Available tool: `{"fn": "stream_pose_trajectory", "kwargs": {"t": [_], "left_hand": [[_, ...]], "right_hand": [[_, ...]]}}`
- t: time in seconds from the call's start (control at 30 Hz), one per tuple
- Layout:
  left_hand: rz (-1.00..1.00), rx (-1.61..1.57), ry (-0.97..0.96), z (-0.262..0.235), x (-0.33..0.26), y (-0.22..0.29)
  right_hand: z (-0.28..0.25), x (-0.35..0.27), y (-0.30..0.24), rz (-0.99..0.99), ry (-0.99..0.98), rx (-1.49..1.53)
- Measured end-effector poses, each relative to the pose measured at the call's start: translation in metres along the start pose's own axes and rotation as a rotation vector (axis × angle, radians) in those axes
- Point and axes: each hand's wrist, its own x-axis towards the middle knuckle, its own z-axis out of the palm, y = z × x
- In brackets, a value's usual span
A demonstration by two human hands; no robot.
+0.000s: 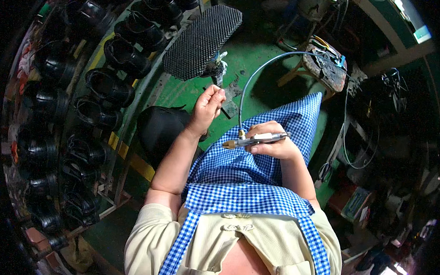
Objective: Applying a spray finish or adhesive to black leather shoes using an industrial spray gun.
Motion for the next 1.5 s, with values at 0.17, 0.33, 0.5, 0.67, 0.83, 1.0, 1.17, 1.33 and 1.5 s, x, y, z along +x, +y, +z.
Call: {"fn": "stream_pose_trajectory", "kwargs": {"t": [0.17, 0.33, 0.5, 0.67, 0.83, 1.0, 1.17, 1.33, 1.5], "left_hand": [[0.026, 0.574, 0.104, -0.053, 0.009, -0.065], [0.125, 1.214, 0.055, -0.027, -0.02, -0.032], [0.034, 0.248, 0.283, -0.044, -0.046, -0.054], [0.545, 1.303, 0.233, -0.042, -0.092, 0.003], [-0.131, 0.674, 0.47, -0.08, -0.145, -0.019], [0.35, 0.343, 0.467, -0.043, -0.094, 0.008], [0.298, 0.011, 0.492, -0.046, 0.002, 0.057], [0.227, -0.21, 0.459, -0.022, 0.031, 0.056], [0.268, -0.32, 0.433, 0.031, 0.016, 0.042]], "right_hand": [[-0.01, -0.004, 0.003, -0.014, 0.035, 0.07], [-0.002, -0.007, 0.008, 0.144, 0.196, 0.313], [0.0, 0.003, 0.029, 0.19, 0.255, 0.464], [-0.006, 0.006, 0.016, 0.081, 0.252, 0.733], [-0.015, 0.011, 0.024, 0.219, 0.473, 0.633], [-0.049, 0.052, 0.028, 0.102, 0.472, 0.48], [-0.079, 0.086, 0.027, 0.049, 0.561, 0.582], [-0.076, 0.105, 0.005, 0.061, 0.629, 0.203], [-0.062, 0.121, -0.004, -0.269, 0.57, -0.825]]}}
